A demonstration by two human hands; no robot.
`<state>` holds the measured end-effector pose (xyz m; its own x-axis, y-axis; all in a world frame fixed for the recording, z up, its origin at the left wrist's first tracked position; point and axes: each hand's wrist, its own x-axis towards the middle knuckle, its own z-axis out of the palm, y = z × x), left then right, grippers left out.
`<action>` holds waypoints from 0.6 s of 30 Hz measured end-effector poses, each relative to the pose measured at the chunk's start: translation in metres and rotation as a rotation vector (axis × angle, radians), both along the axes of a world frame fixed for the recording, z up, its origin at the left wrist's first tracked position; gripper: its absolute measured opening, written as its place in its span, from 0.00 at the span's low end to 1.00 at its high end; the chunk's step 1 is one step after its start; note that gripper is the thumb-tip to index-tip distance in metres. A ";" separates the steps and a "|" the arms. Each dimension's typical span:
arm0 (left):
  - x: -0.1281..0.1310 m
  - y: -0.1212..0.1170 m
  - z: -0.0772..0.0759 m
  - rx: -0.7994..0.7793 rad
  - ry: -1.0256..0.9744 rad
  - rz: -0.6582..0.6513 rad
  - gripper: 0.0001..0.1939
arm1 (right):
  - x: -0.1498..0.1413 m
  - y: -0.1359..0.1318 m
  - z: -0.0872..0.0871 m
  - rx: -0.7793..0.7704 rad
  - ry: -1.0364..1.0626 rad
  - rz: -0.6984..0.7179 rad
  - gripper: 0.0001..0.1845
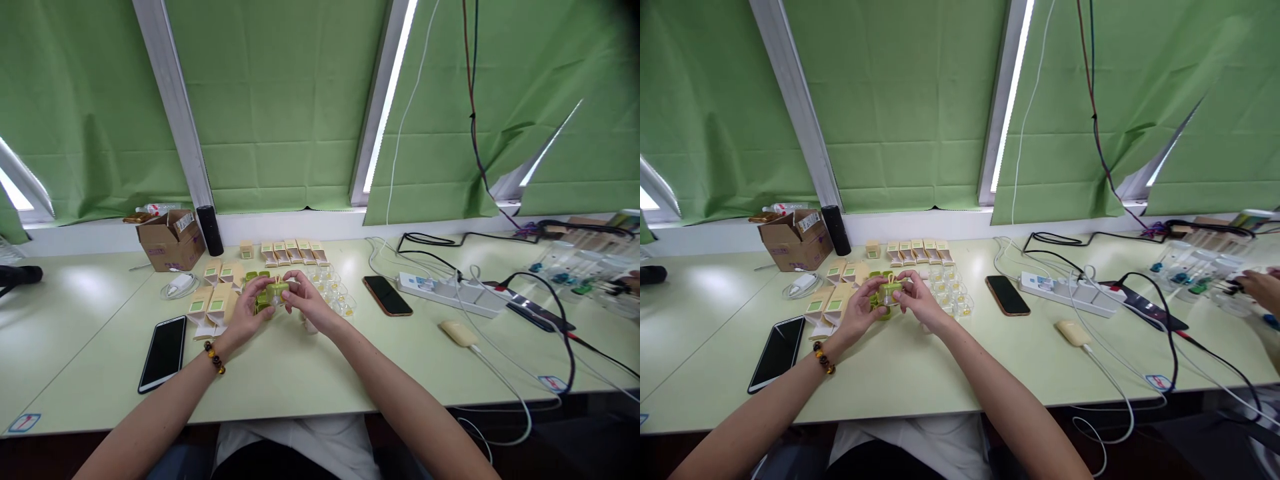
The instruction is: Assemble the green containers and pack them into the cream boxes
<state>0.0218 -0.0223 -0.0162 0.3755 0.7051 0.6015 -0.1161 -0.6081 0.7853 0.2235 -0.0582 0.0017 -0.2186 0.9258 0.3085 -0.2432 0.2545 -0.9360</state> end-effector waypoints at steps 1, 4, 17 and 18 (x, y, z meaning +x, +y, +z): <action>-0.004 0.002 0.004 0.044 0.028 -0.002 0.28 | 0.002 -0.001 0.002 0.009 -0.048 -0.013 0.28; -0.015 0.015 0.020 0.153 0.149 0.261 0.27 | 0.009 -0.005 0.009 0.020 -0.310 -0.104 0.30; 0.035 0.136 0.037 -0.059 1.099 0.519 0.37 | -0.012 -0.041 -0.010 0.414 -1.239 -0.177 0.24; 0.040 0.144 0.035 -0.091 1.102 0.523 0.37 | -0.012 -0.041 -0.013 0.417 -1.252 -0.169 0.25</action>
<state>0.0614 0.1213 0.0192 0.3115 0.9468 0.0812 0.8800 -0.3196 0.3513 0.2112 -0.0994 -0.0111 -0.4536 0.8552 0.2506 0.7819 0.5168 -0.3485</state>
